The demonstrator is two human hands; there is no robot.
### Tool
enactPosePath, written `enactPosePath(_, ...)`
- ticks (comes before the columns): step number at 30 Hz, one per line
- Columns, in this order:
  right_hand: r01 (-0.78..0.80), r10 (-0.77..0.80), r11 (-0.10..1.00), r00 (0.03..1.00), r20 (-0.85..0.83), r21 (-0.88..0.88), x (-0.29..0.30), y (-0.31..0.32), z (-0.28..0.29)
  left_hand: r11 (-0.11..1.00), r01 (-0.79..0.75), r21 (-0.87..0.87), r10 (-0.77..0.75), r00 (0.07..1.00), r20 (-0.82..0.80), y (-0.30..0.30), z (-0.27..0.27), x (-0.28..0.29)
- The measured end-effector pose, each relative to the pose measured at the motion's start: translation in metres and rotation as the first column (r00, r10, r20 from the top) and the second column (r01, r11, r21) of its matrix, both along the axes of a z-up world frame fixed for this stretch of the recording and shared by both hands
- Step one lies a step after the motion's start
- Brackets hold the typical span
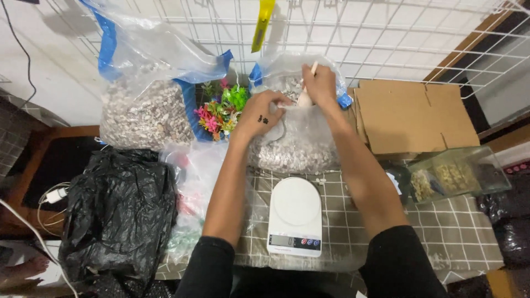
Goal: A person uses a small scoop to transfer pebbles from a large bag into a smaller bag on a digital scale to reach a specific weight.
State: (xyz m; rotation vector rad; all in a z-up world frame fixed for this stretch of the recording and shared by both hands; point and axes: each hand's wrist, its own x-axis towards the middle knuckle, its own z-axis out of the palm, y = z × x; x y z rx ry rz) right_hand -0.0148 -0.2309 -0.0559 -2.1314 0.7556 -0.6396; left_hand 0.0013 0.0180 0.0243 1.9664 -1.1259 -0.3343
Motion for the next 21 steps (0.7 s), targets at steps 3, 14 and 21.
enactPosePath(3, -0.075, 0.076, 0.997, 0.991, -0.113, 0.015, -0.004, 0.004, 0.026, 1.0, -0.007, 0.001, 0.007, 1.0, 0.022, 0.001, 0.001, 0.001)
enactPosePath(14, -0.01, -0.013, 0.972, 0.995, 0.098, 0.235, 0.018, 0.062, -0.007, 0.998, -0.025, -0.063, 0.023, 0.999, -0.027, 0.012, 0.008, 0.0)
enactPosePath(21, -0.202, 0.267, 0.871, 0.96, -0.086, 0.448, 0.008, 0.048, 0.004, 1.0, 0.021, -0.013, -0.02, 0.999, 0.038, 0.014, 0.019, -0.002)
